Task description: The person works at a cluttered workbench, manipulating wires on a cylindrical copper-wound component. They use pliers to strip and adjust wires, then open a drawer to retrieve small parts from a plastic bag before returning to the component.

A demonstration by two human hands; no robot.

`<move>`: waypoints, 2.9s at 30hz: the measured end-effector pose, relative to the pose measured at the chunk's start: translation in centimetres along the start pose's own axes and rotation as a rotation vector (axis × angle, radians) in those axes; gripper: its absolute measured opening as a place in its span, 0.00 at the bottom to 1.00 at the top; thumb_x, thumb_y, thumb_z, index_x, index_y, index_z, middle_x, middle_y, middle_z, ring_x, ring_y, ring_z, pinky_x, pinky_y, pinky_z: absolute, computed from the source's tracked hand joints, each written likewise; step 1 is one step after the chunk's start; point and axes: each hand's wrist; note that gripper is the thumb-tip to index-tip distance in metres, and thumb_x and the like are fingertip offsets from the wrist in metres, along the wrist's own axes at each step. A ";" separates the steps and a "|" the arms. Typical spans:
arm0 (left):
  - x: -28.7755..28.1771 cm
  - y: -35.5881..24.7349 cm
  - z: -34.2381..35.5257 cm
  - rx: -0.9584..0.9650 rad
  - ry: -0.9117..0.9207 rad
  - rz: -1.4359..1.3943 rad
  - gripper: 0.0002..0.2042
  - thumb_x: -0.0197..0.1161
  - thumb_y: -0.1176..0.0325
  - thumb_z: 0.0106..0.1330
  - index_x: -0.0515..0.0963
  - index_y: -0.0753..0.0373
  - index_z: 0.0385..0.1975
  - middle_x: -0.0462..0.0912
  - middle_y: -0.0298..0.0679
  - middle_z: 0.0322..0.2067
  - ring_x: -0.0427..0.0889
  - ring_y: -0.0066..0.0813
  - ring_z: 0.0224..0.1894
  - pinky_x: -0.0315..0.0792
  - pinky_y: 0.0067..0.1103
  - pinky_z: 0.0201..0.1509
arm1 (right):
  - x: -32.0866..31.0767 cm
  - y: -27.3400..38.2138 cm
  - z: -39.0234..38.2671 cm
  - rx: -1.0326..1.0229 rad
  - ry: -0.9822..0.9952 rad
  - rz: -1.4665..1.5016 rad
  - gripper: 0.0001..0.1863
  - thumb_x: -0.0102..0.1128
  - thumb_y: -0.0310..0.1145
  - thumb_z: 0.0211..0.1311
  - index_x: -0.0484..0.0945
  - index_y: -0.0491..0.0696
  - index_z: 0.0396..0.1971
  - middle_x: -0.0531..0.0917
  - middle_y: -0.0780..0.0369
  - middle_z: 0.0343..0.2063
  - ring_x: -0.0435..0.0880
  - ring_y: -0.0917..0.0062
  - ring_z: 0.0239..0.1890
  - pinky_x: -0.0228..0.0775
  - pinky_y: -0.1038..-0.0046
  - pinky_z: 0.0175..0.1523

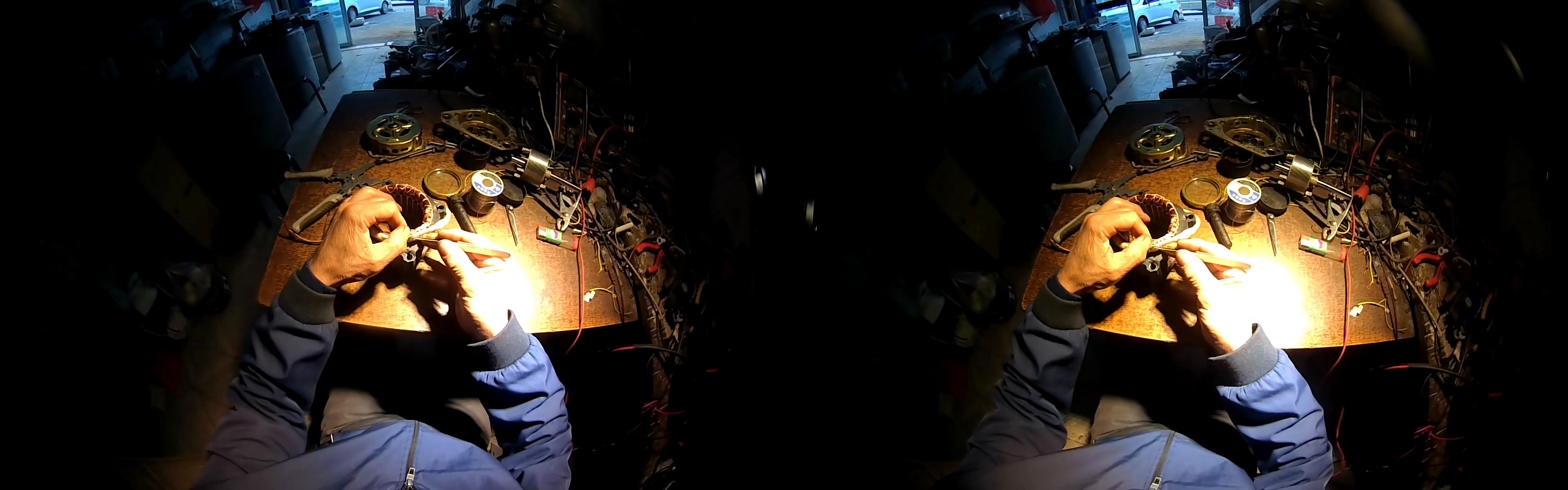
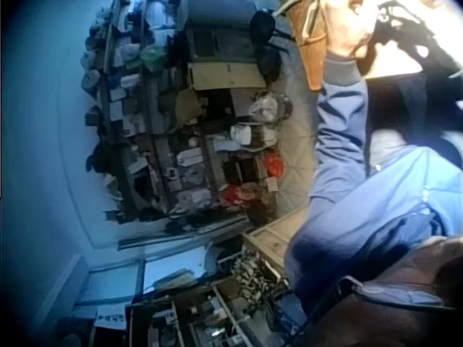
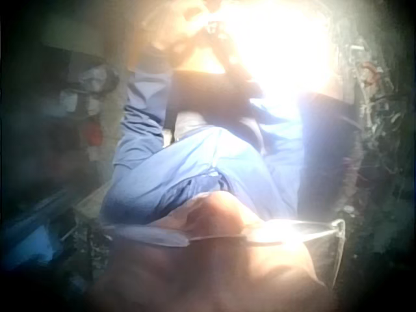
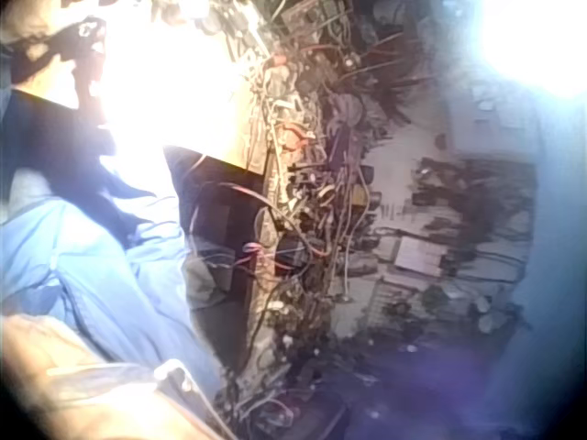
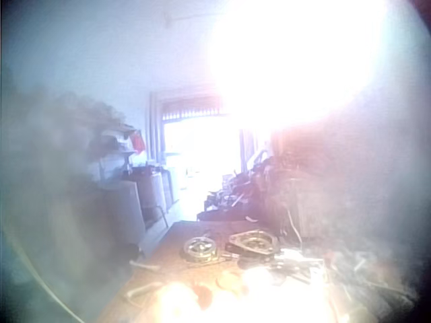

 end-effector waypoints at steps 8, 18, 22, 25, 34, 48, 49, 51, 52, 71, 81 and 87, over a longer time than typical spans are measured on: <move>-0.1 -0.1 0.1 0.009 0.006 0.004 0.04 0.71 0.70 0.58 0.85 0.62 0.28 0.84 0.43 0.41 0.81 0.31 0.50 0.75 0.23 0.41 | 0.1 -1.0 0.0 -0.061 -0.049 0.021 0.12 0.65 0.27 0.73 0.83 0.43 0.52 0.84 0.66 0.28 0.74 0.89 0.21 0.63 0.83 0.25; -0.1 -0.2 0.1 0.007 0.015 0.010 0.04 0.71 0.71 0.58 0.84 0.63 0.28 0.85 0.45 0.41 0.82 0.35 0.51 0.76 0.29 0.52 | 0.8 -2.0 -0.3 -0.246 -0.175 -0.164 0.09 0.69 0.22 0.67 0.88 0.40 0.46 0.90 0.62 0.36 0.82 0.88 0.32 0.72 0.85 0.34; -0.2 -0.4 -0.1 0.000 0.012 -0.023 0.04 0.69 0.71 0.59 0.84 0.64 0.29 0.85 0.45 0.42 0.82 0.37 0.52 0.75 0.30 0.54 | 0.8 -1.5 -0.4 -0.200 -0.108 -0.109 0.11 0.68 0.25 0.70 0.86 0.42 0.50 0.88 0.64 0.35 0.81 0.88 0.30 0.73 0.83 0.34; -0.5 -0.6 -0.2 -0.011 0.031 -0.042 0.05 0.68 0.71 0.60 0.85 0.64 0.31 0.85 0.46 0.43 0.81 0.38 0.54 0.74 0.32 0.59 | 0.2 -1.3 -0.2 -0.016 -0.073 0.045 0.14 0.66 0.29 0.73 0.83 0.45 0.54 0.87 0.65 0.35 0.81 0.85 0.30 0.77 0.81 0.38; -1.0 -0.7 -0.4 -0.067 0.051 -0.165 0.09 0.65 0.71 0.58 0.85 0.65 0.37 0.84 0.48 0.48 0.79 0.40 0.59 0.71 0.34 0.65 | -0.3 -1.3 0.5 -0.104 -0.011 0.036 0.16 0.67 0.31 0.72 0.81 0.43 0.56 0.88 0.61 0.44 0.85 0.82 0.36 0.81 0.78 0.41; -0.2 -0.5 -0.3 0.096 -0.034 -0.044 0.12 0.77 0.75 0.49 0.80 0.61 0.31 0.86 0.36 0.36 0.83 0.42 0.56 0.73 0.37 0.65 | -1.0 -1.2 0.9 -0.054 0.017 0.091 0.17 0.69 0.33 0.71 0.81 0.43 0.55 0.87 0.60 0.46 0.86 0.77 0.45 0.82 0.73 0.49; -0.2 -0.4 -0.3 0.107 -0.038 -0.034 0.12 0.77 0.75 0.48 0.80 0.61 0.31 0.86 0.36 0.36 0.83 0.42 0.56 0.74 0.36 0.64 | -1.1 -1.2 0.9 -0.043 0.027 0.105 0.17 0.69 0.32 0.71 0.81 0.43 0.55 0.87 0.59 0.46 0.86 0.76 0.46 0.82 0.72 0.50; -0.2 -0.4 -0.4 0.115 -0.049 -0.025 0.12 0.77 0.75 0.48 0.80 0.60 0.31 0.86 0.36 0.37 0.83 0.42 0.56 0.75 0.35 0.61 | -1.1 -1.2 0.9 -0.031 0.034 0.122 0.17 0.69 0.32 0.71 0.81 0.42 0.55 0.87 0.59 0.46 0.86 0.75 0.48 0.82 0.72 0.51; -0.2 -0.4 -0.4 0.113 -0.054 -0.025 0.12 0.77 0.75 0.48 0.81 0.60 0.31 0.86 0.36 0.37 0.83 0.41 0.56 0.76 0.34 0.59 | -1.1 -1.3 1.0 -0.030 0.032 0.126 0.17 0.69 0.32 0.71 0.81 0.41 0.55 0.88 0.58 0.47 0.86 0.75 0.48 0.82 0.71 0.52; -0.3 -0.3 -0.4 0.128 -0.049 -0.093 0.10 0.76 0.78 0.51 0.83 0.61 0.32 0.88 0.35 0.36 0.83 0.42 0.57 0.74 0.35 0.64 | -1.0 -1.9 1.1 -0.028 0.020 0.180 0.15 0.66 0.28 0.73 0.82 0.39 0.55 0.89 0.57 0.43 0.87 0.79 0.39 0.81 0.77 0.44; -0.4 -0.4 -0.4 0.145 -0.033 -0.106 0.09 0.75 0.79 0.50 0.85 0.62 0.30 0.89 0.35 0.35 0.84 0.41 0.56 0.73 0.36 0.66 | -1.2 -2.1 1.1 -0.046 0.015 0.136 0.15 0.66 0.28 0.72 0.81 0.40 0.55 0.88 0.58 0.44 0.86 0.81 0.39 0.80 0.79 0.44; -0.4 -0.3 -0.4 0.123 -0.038 -0.140 0.10 0.75 0.81 0.49 0.86 0.62 0.30 0.89 0.35 0.35 0.84 0.39 0.56 0.75 0.35 0.64 | -1.2 -1.9 1.0 -0.028 0.029 0.118 0.16 0.67 0.28 0.71 0.82 0.40 0.55 0.88 0.59 0.44 0.86 0.81 0.39 0.80 0.79 0.43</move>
Point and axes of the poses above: each hand's wrist, its own z-axis towards the middle knuckle, its own x-axis out of the palm, y = z × x
